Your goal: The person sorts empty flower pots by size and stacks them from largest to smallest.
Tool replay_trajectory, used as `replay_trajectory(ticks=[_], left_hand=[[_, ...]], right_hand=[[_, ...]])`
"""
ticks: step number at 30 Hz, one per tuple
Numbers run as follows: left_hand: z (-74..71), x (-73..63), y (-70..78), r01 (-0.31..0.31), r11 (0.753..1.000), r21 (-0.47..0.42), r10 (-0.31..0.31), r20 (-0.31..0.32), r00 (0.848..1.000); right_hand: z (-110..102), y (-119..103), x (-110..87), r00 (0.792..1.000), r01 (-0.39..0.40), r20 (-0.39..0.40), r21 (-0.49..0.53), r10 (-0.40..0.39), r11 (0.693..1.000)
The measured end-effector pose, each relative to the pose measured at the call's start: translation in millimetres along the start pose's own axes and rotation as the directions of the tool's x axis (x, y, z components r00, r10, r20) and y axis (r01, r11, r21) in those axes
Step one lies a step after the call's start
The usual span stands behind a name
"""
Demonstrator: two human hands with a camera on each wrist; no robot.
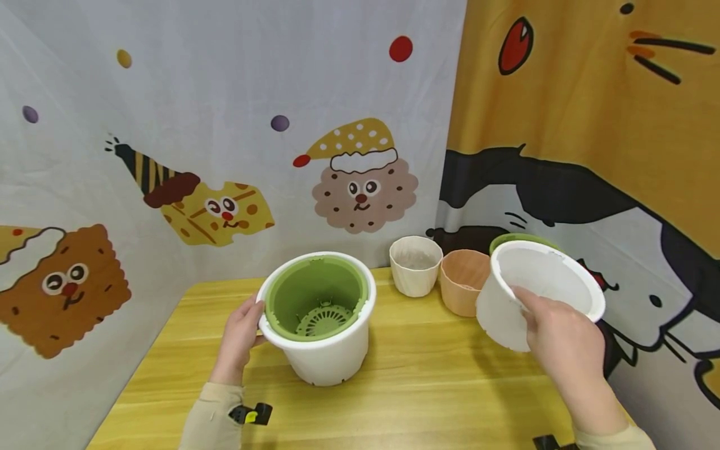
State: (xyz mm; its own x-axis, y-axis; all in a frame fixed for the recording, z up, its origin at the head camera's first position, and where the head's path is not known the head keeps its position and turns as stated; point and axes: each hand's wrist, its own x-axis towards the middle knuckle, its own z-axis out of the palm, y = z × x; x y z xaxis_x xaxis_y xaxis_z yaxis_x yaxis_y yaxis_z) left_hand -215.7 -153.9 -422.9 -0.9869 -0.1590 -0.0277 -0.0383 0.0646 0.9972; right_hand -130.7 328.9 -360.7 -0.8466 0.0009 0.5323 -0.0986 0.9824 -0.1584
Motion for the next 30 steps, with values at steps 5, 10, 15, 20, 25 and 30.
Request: replay_trajectory(ticks=[5, 10, 15, 20, 25, 30], left_hand=[[-0.1, 0.9, -2.0, -0.002, 1.000, 0.001, 0.002, -0.004, 1.000], [-0.2, 2.9, -3.6, 0.000, 1.000, 0.006, 0.000, -0.009, 1.000], [-0.4, 3.0, -4.1, -0.006, 1.000, -0.002, 0.006, -0.008, 1.000], [-0.1, 2.4, -3.7, -0.005, 1.000, -0.010, 0.005, -0.007, 1.000], [-0.1, 2.8, -3.4, 0.001, 1.000, -0.008, -0.001, -0.011, 1.000], [0.1, 3.3, -3.7, 0.002, 1.000, -0.002, -0.002, -0.011, 1.000]], right_hand=[[-4.5, -4.4, 9.3, 0.997, 0.053, -0.057, -0.001, -0.053, 0.999], [-6.2, -10.8, 17.8, 0.991, 0.094, -0.098, 0.000, -0.094, 0.996], [-7.0, -19.0, 26.7, 0.984, 0.129, -0.129, 0.012, -0.126, 0.992], [-6.9, -27.7, 33.9, 0.981, 0.146, -0.136, 0.025, -0.141, 0.989], [-4.7, -35.9, 39.8, 0.976, 0.169, -0.145, 0.052, -0.160, 0.984], [-2.1, -44.2, 45.3, 0.972, 0.192, -0.151, 0.085, -0.178, 0.978]])
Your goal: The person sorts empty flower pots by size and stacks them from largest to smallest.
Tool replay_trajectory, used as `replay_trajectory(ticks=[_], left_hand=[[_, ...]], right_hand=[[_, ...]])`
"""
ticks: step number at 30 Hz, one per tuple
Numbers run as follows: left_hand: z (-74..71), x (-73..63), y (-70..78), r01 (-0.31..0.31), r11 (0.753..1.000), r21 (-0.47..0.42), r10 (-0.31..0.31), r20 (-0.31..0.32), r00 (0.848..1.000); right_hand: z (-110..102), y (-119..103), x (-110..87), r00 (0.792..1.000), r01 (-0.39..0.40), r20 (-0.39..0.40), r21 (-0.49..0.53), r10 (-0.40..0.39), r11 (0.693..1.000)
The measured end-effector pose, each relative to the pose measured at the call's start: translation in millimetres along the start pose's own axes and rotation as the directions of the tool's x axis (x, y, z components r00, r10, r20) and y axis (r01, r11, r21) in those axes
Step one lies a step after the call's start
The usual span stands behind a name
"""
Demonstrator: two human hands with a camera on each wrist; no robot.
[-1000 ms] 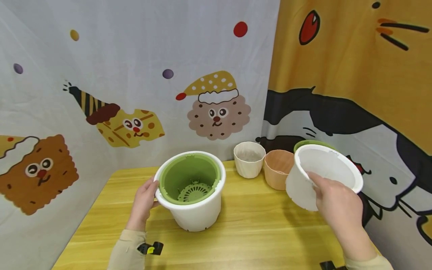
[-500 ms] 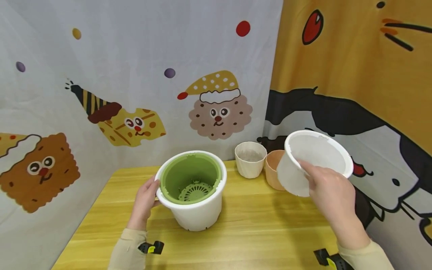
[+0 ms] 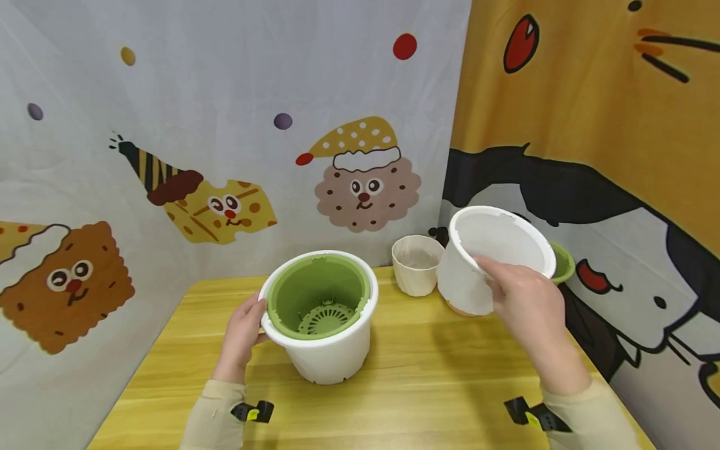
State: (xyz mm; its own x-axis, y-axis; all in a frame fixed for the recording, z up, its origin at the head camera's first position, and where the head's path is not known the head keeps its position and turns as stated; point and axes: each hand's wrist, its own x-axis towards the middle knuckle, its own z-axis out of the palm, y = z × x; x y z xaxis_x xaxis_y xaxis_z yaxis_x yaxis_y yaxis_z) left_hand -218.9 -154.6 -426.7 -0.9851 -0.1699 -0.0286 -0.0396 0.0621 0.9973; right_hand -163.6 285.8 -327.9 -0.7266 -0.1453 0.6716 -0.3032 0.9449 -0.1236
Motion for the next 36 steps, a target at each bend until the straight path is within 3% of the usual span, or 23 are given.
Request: replay_trajectory(ticks=[9, 19, 36], left_hand=[[0.5, 0.1, 0.4, 0.003, 1.000, 0.001, -0.003, -0.002, 1.000], [0.9, 0.5, 0.5, 0.012, 1.000, -0.006, -0.012, -0.010, 1.000], [0.4, 0.0, 0.7, 0.012, 1.000, -0.003, -0.012, 0.000, 1.000]], right_hand=[[5.3, -16.6, 10.8, 1.000, 0.008, 0.023, 0.059, -0.009, 0.998], [6.6, -31.6, 21.7, 0.994, 0.104, -0.056, 0.112, -0.098, 0.988], [5.1, -60.5, 47.4, 0.956, 0.268, -0.176, 0.201, -0.235, 0.942]])
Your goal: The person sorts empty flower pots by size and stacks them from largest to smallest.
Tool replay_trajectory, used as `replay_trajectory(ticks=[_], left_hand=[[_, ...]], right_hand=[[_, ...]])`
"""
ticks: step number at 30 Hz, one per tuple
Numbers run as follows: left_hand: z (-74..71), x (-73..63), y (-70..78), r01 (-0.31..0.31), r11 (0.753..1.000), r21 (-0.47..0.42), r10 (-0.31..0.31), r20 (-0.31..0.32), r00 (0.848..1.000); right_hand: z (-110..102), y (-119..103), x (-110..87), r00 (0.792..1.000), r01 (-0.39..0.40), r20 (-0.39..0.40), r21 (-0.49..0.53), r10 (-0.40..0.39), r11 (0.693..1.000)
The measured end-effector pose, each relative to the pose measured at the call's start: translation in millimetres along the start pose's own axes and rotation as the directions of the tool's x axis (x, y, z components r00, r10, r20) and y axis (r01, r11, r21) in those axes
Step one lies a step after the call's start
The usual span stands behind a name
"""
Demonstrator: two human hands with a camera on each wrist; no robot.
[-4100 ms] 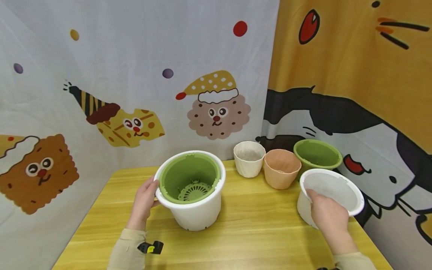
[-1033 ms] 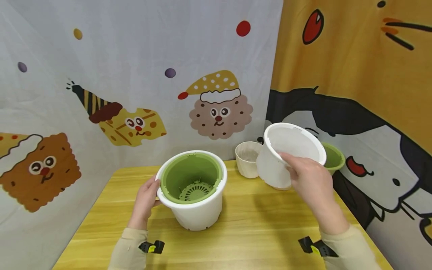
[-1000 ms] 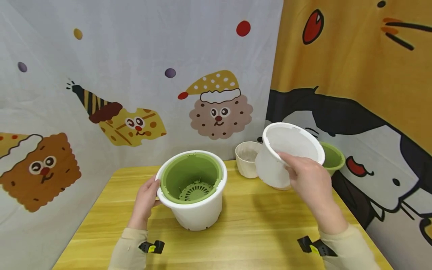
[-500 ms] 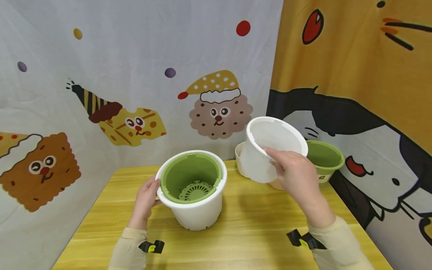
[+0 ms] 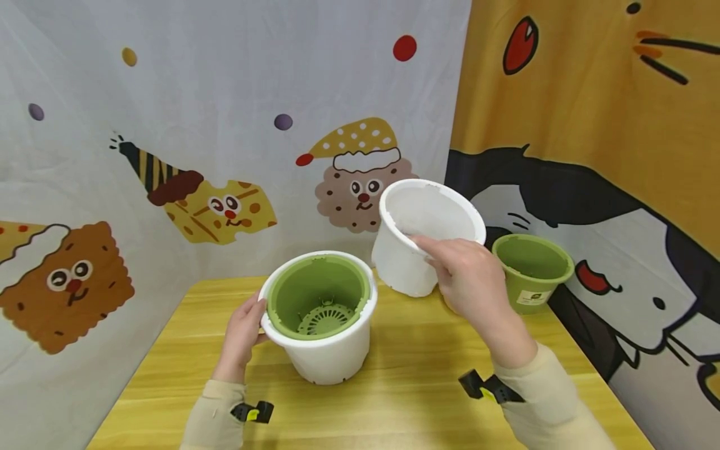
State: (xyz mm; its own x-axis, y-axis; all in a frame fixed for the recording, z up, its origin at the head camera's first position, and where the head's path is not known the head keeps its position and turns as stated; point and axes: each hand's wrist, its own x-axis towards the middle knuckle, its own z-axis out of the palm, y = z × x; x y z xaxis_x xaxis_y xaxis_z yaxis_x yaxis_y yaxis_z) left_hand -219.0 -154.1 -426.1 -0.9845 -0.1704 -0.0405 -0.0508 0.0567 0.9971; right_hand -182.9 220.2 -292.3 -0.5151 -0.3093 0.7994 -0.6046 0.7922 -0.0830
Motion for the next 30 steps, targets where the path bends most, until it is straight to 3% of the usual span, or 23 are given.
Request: replay_trajectory(ticks=[30], left_hand=[[-1.0, 0.0, 0.4, -0.001, 1.000, 0.004, 0.001, -0.003, 1.000]], right_hand=[[29.1, -28.7, 28.9, 0.986, 0.159, -0.066, 0.151, -0.150, 0.976]])
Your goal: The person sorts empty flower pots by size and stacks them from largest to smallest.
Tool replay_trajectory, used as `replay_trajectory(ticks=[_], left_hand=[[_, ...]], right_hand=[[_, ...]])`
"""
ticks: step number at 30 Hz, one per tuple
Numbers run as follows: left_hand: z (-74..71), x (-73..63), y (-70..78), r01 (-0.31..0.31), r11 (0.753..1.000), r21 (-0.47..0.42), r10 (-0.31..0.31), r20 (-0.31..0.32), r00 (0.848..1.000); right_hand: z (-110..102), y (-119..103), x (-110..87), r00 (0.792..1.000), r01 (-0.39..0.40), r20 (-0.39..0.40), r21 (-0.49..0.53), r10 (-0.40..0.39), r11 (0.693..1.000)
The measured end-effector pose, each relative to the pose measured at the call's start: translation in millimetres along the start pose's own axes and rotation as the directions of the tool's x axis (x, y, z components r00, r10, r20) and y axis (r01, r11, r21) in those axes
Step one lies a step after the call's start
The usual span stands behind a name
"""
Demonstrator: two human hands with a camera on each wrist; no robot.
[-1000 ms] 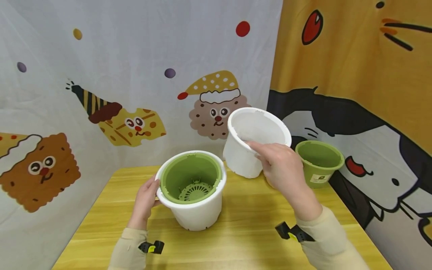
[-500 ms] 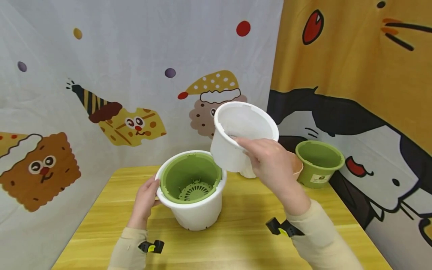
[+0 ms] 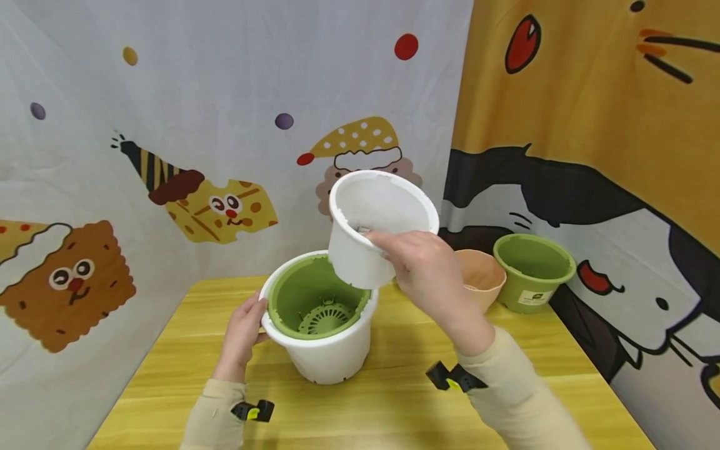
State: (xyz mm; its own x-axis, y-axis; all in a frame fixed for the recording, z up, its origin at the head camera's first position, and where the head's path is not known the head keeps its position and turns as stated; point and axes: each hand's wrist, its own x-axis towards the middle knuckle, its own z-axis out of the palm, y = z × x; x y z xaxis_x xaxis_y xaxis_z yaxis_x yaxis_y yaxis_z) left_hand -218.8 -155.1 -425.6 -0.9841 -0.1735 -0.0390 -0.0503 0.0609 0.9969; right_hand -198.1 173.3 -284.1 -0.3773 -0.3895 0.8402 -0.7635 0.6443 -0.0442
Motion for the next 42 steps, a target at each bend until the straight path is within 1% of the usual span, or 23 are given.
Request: replay_trajectory(ticks=[9, 12, 16, 19, 23, 26, 30, 33, 42], left_hand=[[0.6, -0.7, -0.6, -0.004, 1.000, -0.008, 0.004, 0.004, 1.000], [0.8, -1.6, -0.3, -0.006, 1.000, -0.010, 0.006, 0.005, 1.000], [0.9, -2.1, 0.0, -0.003, 1.000, -0.008, 0.003, 0.001, 1.000], [1.1, -1.4, -0.7, -0.004, 1.000, -0.009, 0.004, 0.000, 1.000], [1.1, 0.1, -2.3, -0.006, 1.000, -0.009, 0.006, 0.001, 1.000], [0.8, 1.5, -2.9, -0.003, 1.000, -0.004, 0.003, 0.000, 1.000], [0.7, 2.1, -2.7, 0.001, 1.000, -0.004, -0.001, -0.001, 1.000], [0.7, 1.5, -2.0, 0.001, 1.000, -0.006, -0.001, -0.003, 1.000], [0.8, 0.3, -2.2, -0.008, 1.000, 0.005, 0.008, -0.002, 1.000]], right_hand=[[15.9, -9.4, 4.1, 1.000, 0.002, 0.023, 0.066, -0.004, 0.998], [21.6, -12.0, 5.6, 0.999, 0.026, 0.019, 0.070, -0.027, 0.997], [29.0, -15.9, 6.6, 0.998, 0.058, 0.034, 0.070, -0.061, 0.996], [34.5, -18.1, 5.3, 0.997, 0.061, 0.050, 0.073, -0.065, 0.995], [42.1, -19.0, 1.8, 0.997, 0.066, 0.034, 0.068, -0.068, 0.996], [47.8, -18.9, -0.6, 0.996, 0.090, 0.012, 0.067, -0.091, 0.994], [53.9, -20.7, -2.5, 0.993, 0.114, 0.006, 0.080, -0.115, 0.990], [57.6, -23.1, -3.8, 0.992, 0.122, 0.016, 0.090, -0.124, 0.988], [66.8, -27.8, -9.1, 0.987, 0.130, 0.077, 0.104, -0.139, 0.986]])
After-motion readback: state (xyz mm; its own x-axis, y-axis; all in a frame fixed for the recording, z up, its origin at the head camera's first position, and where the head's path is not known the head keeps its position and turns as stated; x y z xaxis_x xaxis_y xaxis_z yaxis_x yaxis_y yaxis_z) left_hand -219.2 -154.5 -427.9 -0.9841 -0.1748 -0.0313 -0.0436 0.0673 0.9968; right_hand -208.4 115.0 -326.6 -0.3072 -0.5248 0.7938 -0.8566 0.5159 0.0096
